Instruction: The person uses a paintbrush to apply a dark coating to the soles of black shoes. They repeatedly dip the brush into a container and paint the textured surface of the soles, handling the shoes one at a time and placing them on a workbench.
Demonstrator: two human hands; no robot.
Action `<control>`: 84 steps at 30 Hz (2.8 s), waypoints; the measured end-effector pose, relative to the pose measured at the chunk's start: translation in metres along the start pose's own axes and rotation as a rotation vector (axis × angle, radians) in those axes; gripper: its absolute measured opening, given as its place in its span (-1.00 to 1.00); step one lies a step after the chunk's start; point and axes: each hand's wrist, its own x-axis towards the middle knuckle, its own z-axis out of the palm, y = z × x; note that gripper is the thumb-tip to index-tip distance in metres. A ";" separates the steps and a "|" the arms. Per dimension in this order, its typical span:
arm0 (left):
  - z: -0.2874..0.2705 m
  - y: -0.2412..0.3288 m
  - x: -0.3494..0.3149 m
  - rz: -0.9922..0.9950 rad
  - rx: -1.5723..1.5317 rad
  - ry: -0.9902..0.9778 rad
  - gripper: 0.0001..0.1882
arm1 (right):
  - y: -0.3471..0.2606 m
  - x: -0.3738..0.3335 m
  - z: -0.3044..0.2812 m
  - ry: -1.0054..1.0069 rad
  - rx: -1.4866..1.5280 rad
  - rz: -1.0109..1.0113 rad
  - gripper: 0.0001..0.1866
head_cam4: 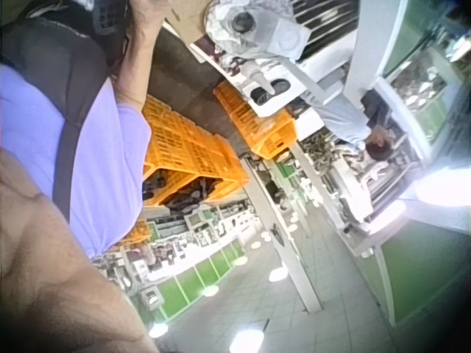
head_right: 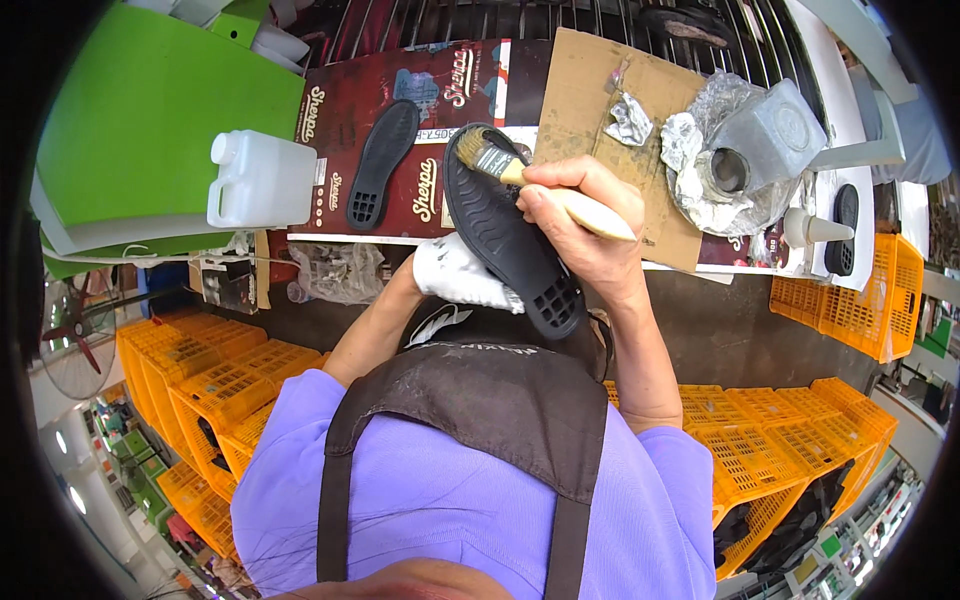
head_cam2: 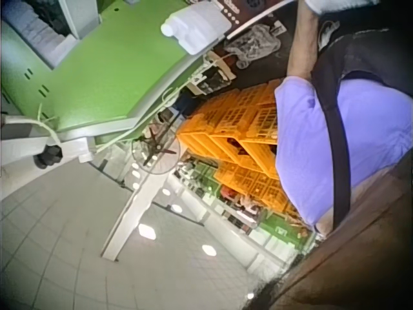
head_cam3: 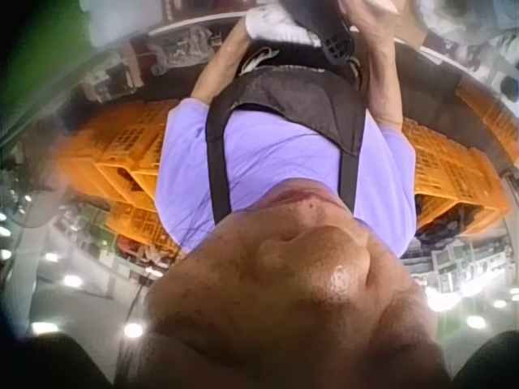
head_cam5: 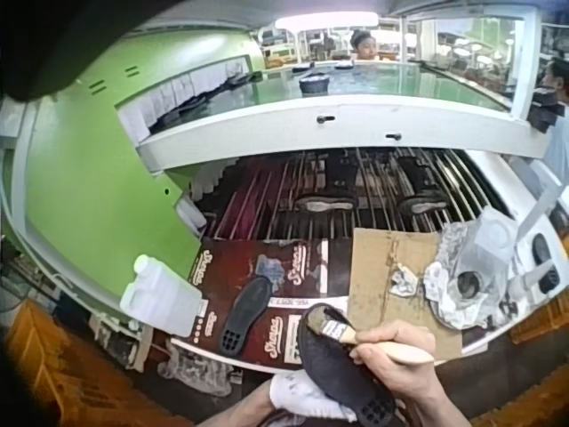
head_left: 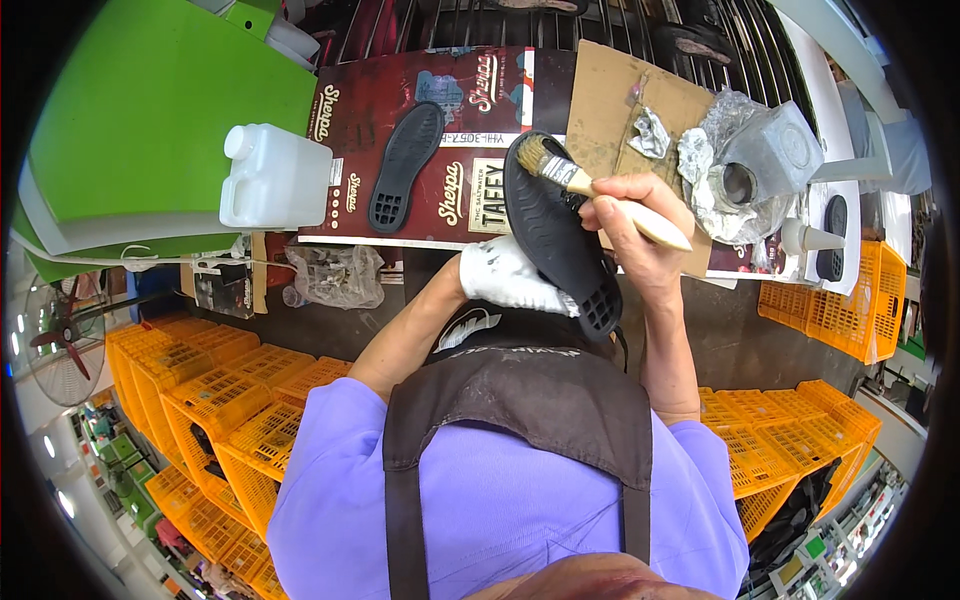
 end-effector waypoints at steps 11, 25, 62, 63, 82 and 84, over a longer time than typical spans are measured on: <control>0.007 -0.022 -0.025 -0.103 -0.954 0.210 -0.29 | 0.017 0.007 -0.005 0.066 0.057 0.155 -0.87; 0.009 -0.032 -0.031 -0.062 -1.167 0.314 -0.27 | 0.010 0.000 0.008 -0.004 0.165 0.249 -0.86; -0.007 -0.014 -0.019 0.062 -1.187 0.938 -0.50 | -0.019 -0.023 0.038 -0.182 0.221 0.291 -0.86; -0.009 -0.005 -0.018 0.076 -1.248 0.926 -0.52 | -0.021 -0.023 0.038 -0.185 0.227 0.295 -0.86; -0.010 -0.016 -0.048 -0.062 -0.271 0.571 -0.70 | -0.023 -0.016 0.035 -0.437 0.175 0.312 -0.85; -0.014 -0.015 -0.050 -0.244 -0.805 0.467 -0.71 | -0.021 -0.011 0.033 -0.482 0.174 0.333 -0.85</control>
